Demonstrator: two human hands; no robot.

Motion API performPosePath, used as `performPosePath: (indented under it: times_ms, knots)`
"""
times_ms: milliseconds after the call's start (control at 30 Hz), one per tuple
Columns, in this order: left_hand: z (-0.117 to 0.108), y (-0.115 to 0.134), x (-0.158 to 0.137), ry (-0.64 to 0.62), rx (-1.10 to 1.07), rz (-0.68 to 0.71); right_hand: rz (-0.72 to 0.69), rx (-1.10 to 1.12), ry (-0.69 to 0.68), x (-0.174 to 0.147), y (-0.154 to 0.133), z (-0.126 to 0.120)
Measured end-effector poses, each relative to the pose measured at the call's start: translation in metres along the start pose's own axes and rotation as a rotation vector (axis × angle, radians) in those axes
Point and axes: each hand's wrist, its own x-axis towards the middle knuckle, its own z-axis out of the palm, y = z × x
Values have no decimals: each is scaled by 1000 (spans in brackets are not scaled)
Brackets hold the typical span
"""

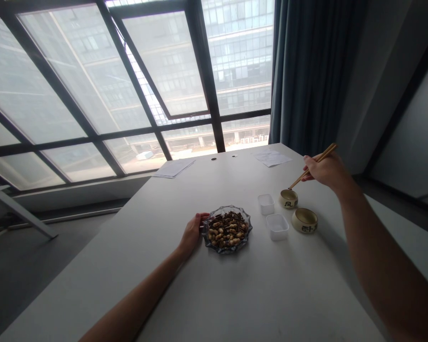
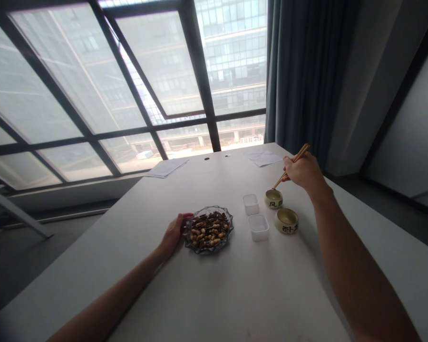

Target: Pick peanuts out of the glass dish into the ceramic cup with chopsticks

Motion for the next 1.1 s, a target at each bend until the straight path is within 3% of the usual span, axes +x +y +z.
performPosePath:
  times_ms: [233,533,700,833,933,1100]
  knots:
    - [0,-1,1,-1,7,7,48,-61,-51,-3,-5,-11]
    - [0,-2,1,6,12,4,145,-98,-304,-16,-10,-34]
    - [1,2,0,4,13,1,143,-84,-350,-10,-2,-30]
    - [1,2,-1,5,15,1,67,-8,-306,-12,-4,-29]
    - [1,2,0,5,13,1,-23,82,-286,-22,-18,-21]
    - [1,2,-1,10,15,2,-166,191,-439,-50,-41,22]
